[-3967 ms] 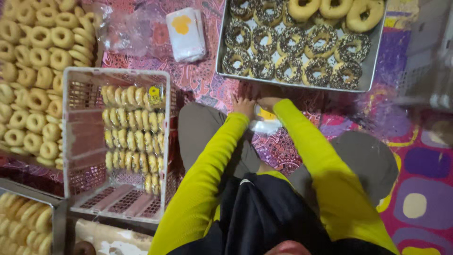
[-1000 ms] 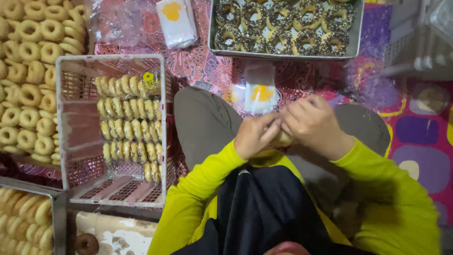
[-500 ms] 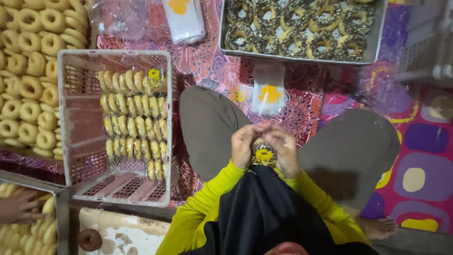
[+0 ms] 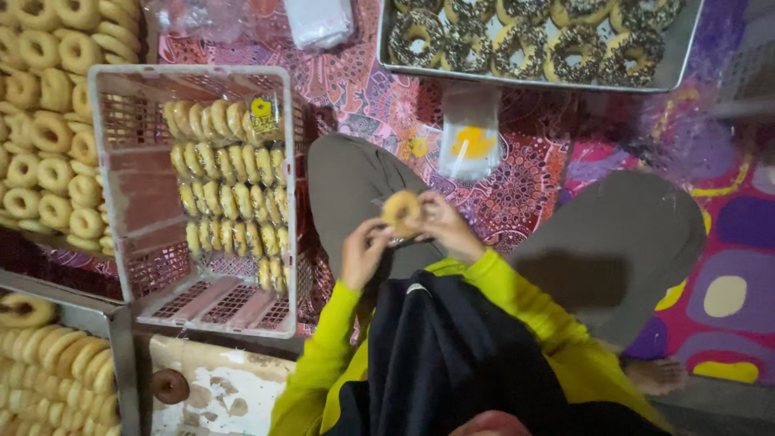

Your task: The person sits on the floor and repeatedly picks donuts from a metal tray, places them into small plastic bags, and stacks the sealed bags in a white crate. The donuts include plain and sesame-topped varieties.

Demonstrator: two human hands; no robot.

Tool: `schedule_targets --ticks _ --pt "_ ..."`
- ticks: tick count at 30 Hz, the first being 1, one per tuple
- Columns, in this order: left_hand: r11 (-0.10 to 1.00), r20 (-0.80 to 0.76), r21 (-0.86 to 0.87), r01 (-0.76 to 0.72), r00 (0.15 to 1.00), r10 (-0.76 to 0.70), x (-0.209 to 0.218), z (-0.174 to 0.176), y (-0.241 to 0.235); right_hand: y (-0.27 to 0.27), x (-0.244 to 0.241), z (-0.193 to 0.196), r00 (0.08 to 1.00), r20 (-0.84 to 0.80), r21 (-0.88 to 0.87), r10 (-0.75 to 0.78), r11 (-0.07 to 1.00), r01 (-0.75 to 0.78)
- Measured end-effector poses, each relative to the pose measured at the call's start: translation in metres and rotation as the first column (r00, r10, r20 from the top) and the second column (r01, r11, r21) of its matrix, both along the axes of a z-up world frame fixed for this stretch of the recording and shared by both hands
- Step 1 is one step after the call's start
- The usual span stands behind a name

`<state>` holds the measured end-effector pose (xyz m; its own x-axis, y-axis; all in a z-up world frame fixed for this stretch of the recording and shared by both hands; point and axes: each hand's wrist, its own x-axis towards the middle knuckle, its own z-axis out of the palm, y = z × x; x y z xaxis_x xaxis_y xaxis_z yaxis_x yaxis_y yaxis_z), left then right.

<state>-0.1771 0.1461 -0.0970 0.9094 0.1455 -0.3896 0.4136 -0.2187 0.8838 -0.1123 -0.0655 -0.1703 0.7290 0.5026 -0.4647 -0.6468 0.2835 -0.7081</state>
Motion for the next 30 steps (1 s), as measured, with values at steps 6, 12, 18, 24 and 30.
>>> schedule_targets --ticks 6,12,18,24,30 --pt "0.44 0.084 0.86 0.259 0.778 -0.623 0.187 -0.103 -0.066 -0.156 0.126 -0.084 0.703 0.456 -0.348 -0.546 0.617 0.706" --pt "0.2 -0.353 0.818 0.539 0.746 -0.565 0.267 -0.166 -0.069 -0.179 0.139 -0.079 0.767 0.635 -0.758 -0.097 0.113 0.642" --pt "0.926 0.097 0.366 0.095 0.986 -0.139 0.167 -0.094 -0.043 -0.061 0.07 -0.011 0.838 0.511 -0.23 -0.193 0.908 0.35" --pt "0.8 0.29 -0.575 0.171 0.957 0.004 0.107 -0.01 -0.056 -0.061 0.056 0.067 0.944 0.249 -0.174 -0.215 0.949 0.262" --pt "0.61 -0.058 -0.792 -0.039 0.998 -0.011 0.128 0.039 -0.084 -0.08 0.038 0.164 0.453 0.868 -0.466 0.204 0.652 0.598"
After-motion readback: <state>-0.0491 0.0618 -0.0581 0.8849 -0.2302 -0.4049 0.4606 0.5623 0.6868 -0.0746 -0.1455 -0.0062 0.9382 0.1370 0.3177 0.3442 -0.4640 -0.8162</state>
